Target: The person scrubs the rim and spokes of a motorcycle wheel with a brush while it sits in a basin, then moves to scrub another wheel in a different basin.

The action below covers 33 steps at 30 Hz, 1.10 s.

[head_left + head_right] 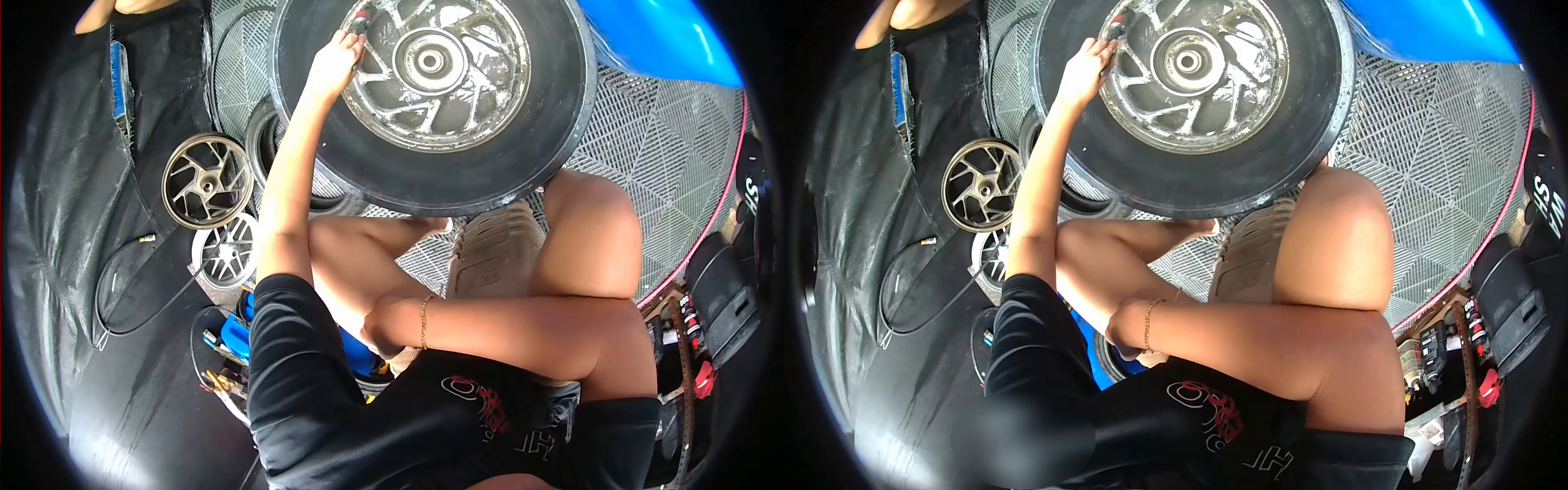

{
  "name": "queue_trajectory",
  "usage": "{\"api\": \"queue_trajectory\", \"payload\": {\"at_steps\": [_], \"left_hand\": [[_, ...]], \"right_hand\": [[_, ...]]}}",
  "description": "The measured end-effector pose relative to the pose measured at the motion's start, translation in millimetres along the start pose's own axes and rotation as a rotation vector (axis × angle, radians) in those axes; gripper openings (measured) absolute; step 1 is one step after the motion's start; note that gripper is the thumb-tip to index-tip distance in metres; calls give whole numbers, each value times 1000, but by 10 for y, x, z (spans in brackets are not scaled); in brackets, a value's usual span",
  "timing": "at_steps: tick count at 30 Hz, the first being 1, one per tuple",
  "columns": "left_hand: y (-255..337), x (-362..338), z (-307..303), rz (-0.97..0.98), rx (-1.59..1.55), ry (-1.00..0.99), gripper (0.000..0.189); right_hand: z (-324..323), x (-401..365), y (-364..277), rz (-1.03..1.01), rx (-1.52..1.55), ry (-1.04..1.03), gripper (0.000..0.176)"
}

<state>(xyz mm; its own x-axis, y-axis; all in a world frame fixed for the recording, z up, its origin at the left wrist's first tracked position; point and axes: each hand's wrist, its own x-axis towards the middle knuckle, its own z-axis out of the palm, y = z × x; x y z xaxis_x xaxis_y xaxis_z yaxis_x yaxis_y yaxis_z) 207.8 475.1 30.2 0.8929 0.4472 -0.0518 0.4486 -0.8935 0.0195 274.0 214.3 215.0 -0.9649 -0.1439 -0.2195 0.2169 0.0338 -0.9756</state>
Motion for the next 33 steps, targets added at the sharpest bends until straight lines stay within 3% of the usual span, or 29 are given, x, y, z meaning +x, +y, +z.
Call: {"api": "queue_trajectory", "payload": {"at_steps": [6,8,9,16,20,21,23,28,33], "left_hand": [[115,-103,71,-6,67,-95,24],[158,-112,109,-59,30,-233,12],[169,-104,129,-28,21,-146,2],[499,25,-6,-193,14,-461,10],[499,47,-26,-236,27,-516,10],[450,20,10,-237,29,-516,10],[305,-42,96,-114,90,-268,6],[204,-69,226,-67,127,-176,7],[234,21,241,-3,192,-144,21]], "right_hand": [[25,30,3,-9,-53,-20,27],[14,18,0,-29,-90,-28,28],[22,20,-9,-15,-99,-21,28],[88,81,4,0,-109,21,31],[117,116,13,-9,-130,39,31],[117,112,13,-11,-139,42,31],[107,94,4,-12,-147,46,30],[105,105,19,-9,-109,32,28],[69,22,13,-17,-77,29,25]]}}
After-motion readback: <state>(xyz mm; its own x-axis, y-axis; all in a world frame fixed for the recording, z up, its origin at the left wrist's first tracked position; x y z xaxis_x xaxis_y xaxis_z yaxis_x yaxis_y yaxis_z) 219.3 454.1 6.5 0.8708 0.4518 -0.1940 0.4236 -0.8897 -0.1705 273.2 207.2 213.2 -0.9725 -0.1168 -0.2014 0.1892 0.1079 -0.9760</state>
